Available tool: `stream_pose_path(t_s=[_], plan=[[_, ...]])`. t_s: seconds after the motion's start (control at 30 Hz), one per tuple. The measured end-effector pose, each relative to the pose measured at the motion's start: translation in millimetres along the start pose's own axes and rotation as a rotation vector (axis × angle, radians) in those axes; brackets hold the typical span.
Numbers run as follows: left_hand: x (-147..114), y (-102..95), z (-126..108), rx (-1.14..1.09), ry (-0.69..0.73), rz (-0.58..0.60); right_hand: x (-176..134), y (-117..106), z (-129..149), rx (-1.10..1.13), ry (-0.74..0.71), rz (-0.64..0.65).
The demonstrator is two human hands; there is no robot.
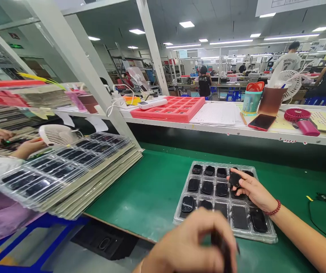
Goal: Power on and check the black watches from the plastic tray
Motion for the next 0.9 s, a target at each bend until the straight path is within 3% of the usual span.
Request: stream_pose_path(t_s=[0.1, 0.2, 0.27, 0.4, 0.7, 0.9], plan=[[46, -48.5, 2, -0.001, -0.129, -0.217, 0, -4, 0, 0.015, -0.016, -0.023], [84, -84.7, 22, -0.038, -0.244, -0.266, -1, -6, 2, 0.034, -0.044, -0.043], [96, -97.1, 37, -0.13, -0.276, -0.242, -2, -6, 4, 0.06, -0.063, -0.048], [96, -102.3, 50, -0.254, -0.252, -0.144, -1, -1, 6, 0.088, -0.062, -0.027], [90, -106.8, 56, -0.203, -0.224, -0.185, 0, -7, 4, 0.02, -0.088, -0.119], [89, -106.1, 62, -0.016, -0.285, -0.245, 1, -11, 6, -0.157, -0.129, -0.16]])
Point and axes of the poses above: each hand's wrist, its own x-axis towards the middle knuckle, its own y-axis out of the palm, z = x × y, the point moved 8 cm from there along x, towards the middle knuckle, and after that the axes turned 4 degrees about z, right-handed, at the moved point
